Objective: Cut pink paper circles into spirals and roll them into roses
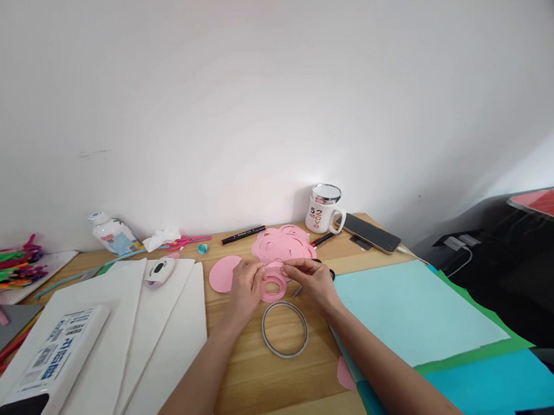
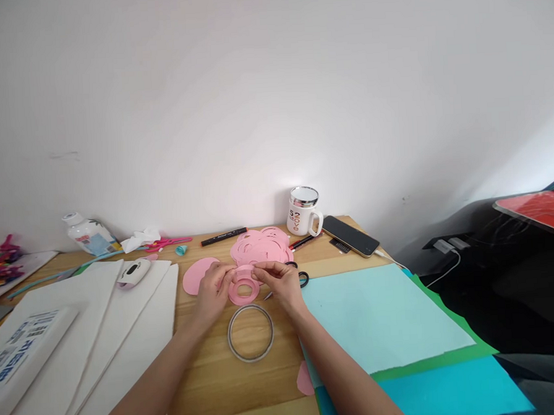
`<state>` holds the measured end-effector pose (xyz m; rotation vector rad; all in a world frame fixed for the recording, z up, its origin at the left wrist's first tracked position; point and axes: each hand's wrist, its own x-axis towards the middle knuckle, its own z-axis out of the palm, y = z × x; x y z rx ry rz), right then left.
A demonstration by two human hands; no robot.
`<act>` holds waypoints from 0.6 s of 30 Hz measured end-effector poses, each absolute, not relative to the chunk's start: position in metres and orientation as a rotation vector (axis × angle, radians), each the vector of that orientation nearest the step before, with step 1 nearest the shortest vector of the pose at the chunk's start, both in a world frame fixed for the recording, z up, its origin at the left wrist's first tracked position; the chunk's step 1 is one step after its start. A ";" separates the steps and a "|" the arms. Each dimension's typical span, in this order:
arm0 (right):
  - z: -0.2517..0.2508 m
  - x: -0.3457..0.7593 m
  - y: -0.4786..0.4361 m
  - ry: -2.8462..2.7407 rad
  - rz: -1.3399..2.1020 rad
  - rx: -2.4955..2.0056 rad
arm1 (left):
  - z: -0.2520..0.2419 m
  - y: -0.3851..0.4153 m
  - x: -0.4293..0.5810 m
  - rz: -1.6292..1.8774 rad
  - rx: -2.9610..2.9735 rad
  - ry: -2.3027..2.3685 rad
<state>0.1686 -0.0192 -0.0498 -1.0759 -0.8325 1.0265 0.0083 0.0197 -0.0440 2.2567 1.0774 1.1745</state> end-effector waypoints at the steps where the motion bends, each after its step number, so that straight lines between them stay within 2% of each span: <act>1: -0.050 0.169 -0.019 -0.831 1.031 -1.075 | -0.044 0.020 0.008 1.174 2.248 1.083; 18: -0.049 0.169 -0.019 -0.809 1.027 -1.016 | -0.043 0.019 0.009 1.137 2.239 1.022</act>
